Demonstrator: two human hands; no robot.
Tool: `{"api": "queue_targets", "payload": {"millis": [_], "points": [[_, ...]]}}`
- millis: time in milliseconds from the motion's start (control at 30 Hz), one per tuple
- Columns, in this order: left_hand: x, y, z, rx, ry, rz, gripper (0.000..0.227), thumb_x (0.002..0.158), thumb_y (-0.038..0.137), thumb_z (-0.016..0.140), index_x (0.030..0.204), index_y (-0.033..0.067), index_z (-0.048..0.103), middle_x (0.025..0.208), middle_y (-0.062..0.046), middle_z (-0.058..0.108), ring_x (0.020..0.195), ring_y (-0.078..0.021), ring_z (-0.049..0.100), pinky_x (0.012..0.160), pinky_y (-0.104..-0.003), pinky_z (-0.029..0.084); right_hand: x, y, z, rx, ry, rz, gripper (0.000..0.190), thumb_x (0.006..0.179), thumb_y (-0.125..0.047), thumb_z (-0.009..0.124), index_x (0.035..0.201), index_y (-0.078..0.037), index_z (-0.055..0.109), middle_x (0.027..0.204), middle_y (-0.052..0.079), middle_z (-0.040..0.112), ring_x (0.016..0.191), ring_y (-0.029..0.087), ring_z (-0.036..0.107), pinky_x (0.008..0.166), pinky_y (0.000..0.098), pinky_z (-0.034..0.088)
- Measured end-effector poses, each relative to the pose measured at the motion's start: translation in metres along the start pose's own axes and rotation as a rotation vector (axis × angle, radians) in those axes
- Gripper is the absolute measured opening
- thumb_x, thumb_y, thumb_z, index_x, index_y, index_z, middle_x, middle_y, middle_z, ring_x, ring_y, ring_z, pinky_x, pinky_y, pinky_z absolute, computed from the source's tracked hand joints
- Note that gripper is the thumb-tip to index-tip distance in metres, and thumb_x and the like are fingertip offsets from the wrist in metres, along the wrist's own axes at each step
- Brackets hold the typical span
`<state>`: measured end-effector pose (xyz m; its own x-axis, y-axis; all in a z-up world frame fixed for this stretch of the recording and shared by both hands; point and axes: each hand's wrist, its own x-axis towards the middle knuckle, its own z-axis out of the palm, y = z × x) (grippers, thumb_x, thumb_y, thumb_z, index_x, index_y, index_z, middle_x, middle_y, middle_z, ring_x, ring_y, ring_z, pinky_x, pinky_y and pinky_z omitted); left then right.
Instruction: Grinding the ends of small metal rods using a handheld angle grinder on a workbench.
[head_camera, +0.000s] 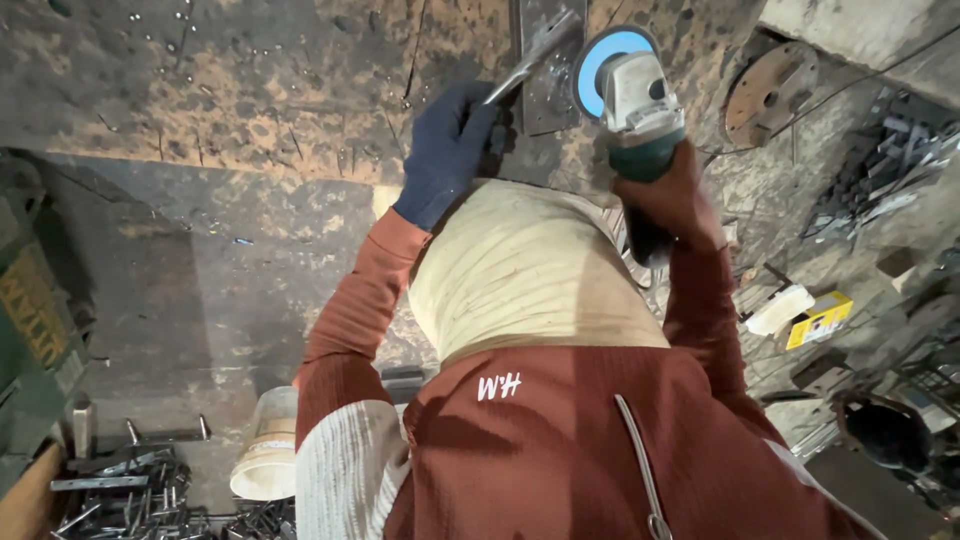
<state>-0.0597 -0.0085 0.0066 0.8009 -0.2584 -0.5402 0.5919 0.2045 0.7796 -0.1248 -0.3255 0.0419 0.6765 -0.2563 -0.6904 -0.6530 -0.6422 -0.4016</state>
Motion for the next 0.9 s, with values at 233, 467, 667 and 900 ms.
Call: {"api": "queue_targets", "payload": {"millis": [233,467,667,900], "points": [[-0.003,-0.015,0.0,0.314,0.117,0.242,0.014,0.104,0.015,0.066,0.108,0.0016,0.069,0.077,-0.003,0.073,0.066,-0.0078,0.07,0.06,-0.025,0.055,0.013,-0.039,-0.004,0.107,-0.21,-0.106,0.068,0.078,-0.015,0.08,0.137,0.009,0.057,0.122,0.023,0.07,0.102,0.033,0.073,0.086,0.0416,0.066],[-0.006,-0.013,0.001,0.314,0.151,0.264,0.016,0.104,0.021,0.067,0.108,0.0051,0.07,0.081,-0.006,0.077,0.068,-0.0104,0.075,0.061,-0.027,0.057,0.028,-0.032,-0.013,0.025,-0.095,-0.306,0.071,0.082,-0.008,0.083,0.134,0.018,0.043,0.116,0.027,0.064,0.098,0.036,0.072,0.078,0.0437,0.068],[-0.007,-0.006,0.004,0.459,0.142,0.329,0.019,0.105,0.025,0.065,0.111,0.0084,0.071,0.086,-0.009,0.077,0.074,-0.022,0.077,0.067,-0.033,0.058,0.027,-0.062,-0.016,-0.072,-0.164,-0.324,0.068,0.08,-0.01,0.086,0.13,0.016,0.05,0.113,0.024,0.066,0.093,0.034,0.072,0.075,0.042,0.066],[-0.01,0.0,0.003,0.654,0.131,0.361,0.022,0.106,0.028,0.062,0.119,0.0122,0.068,0.092,-0.018,0.073,0.084,-0.0404,0.071,0.07,-0.047,0.055,0.022,-0.084,-0.005,-0.194,-0.236,-0.886,0.06,0.073,-0.006,0.09,0.124,0.007,0.063,0.11,0.024,0.069,0.096,0.034,0.073,0.083,0.0402,0.063]]}}
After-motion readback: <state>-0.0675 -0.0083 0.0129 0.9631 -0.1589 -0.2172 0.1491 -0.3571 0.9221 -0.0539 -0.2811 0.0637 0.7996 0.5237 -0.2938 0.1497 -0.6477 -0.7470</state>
